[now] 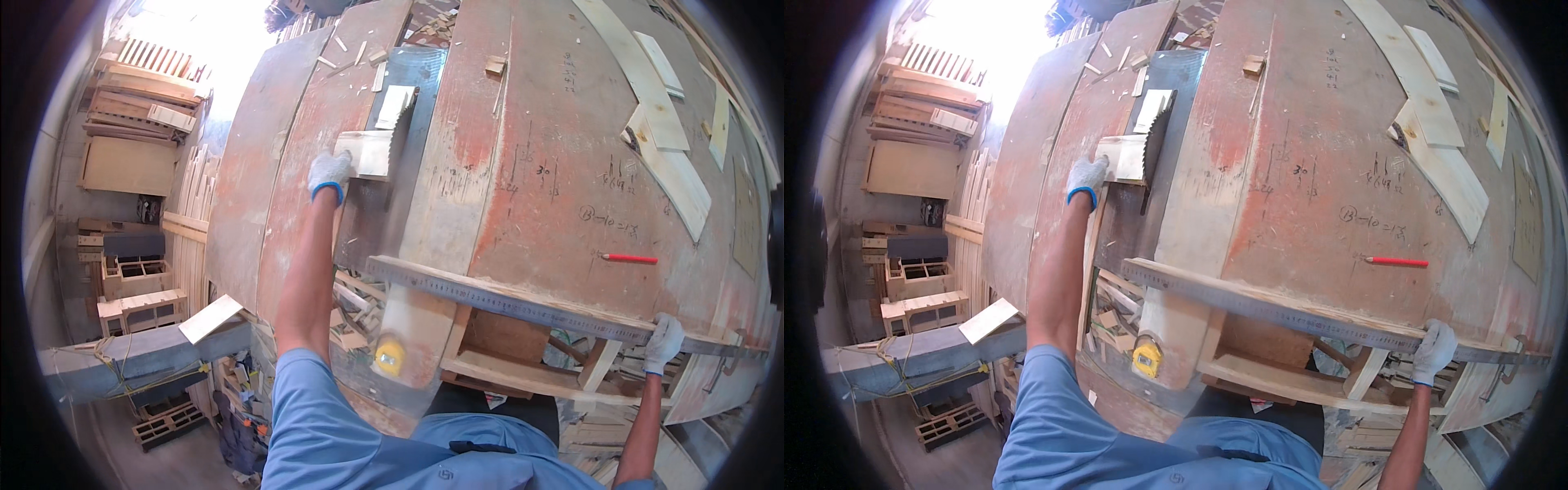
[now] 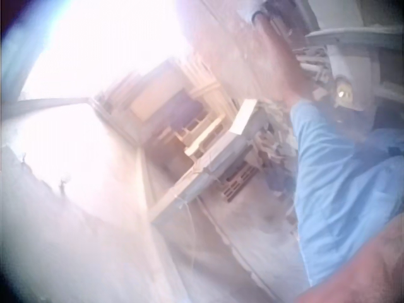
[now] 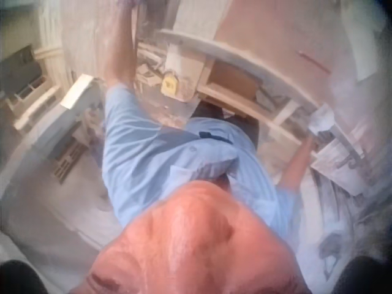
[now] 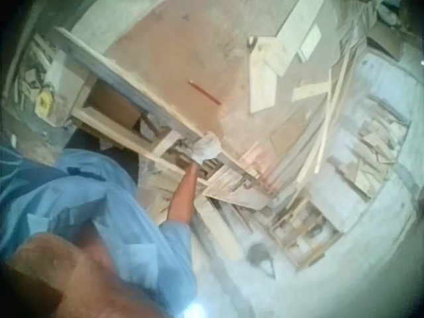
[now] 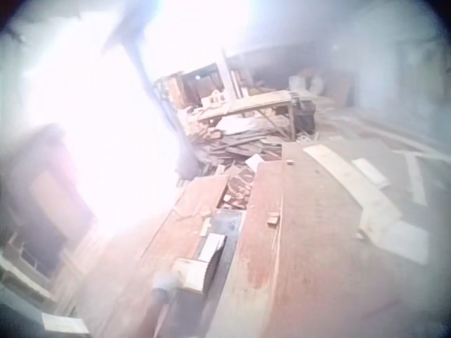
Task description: The person measures and marks wooden planks with a ruler and pencil, then positions them on a wooden frame. They use a nail gun to fasten the planks to the frame, repeating the process for multiple pieces.
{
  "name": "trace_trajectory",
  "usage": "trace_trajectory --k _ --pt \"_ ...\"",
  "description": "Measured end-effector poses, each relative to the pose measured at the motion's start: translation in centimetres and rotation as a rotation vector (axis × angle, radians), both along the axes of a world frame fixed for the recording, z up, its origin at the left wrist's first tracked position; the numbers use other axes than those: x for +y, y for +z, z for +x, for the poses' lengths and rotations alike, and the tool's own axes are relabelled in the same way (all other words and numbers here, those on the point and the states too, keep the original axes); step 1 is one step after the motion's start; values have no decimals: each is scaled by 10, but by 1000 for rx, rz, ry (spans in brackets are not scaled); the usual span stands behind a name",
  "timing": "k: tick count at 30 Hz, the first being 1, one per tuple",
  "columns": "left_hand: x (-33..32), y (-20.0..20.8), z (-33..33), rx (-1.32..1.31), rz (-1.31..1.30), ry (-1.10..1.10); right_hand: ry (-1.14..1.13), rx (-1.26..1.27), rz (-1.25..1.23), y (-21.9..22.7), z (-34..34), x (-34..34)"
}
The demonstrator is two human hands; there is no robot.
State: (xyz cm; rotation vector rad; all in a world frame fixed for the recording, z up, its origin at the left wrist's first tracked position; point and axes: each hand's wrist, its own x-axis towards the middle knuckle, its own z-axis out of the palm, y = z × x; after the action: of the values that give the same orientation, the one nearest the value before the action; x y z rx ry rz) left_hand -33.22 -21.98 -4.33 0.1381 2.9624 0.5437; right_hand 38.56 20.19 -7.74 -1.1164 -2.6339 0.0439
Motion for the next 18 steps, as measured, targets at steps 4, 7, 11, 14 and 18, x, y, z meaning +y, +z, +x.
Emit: trace_trajectory --k 4,7,11,14,18 --pt "-40 2 -44 -309 358 156 -11 43 -32 0 -4 0" --pt "-47 10 -59 -400 645 202 -43 52 -86 0 -2 0" --pt "-75 66 -92 53 589 136 -8 6 -82 3 -5 2" --pt "-87 119 -89 312 306 -112 -49 44 -149 0 -1 3" --pt "-66 143 -49 -244 399 -148 -69 65 -139 -3 1 1"
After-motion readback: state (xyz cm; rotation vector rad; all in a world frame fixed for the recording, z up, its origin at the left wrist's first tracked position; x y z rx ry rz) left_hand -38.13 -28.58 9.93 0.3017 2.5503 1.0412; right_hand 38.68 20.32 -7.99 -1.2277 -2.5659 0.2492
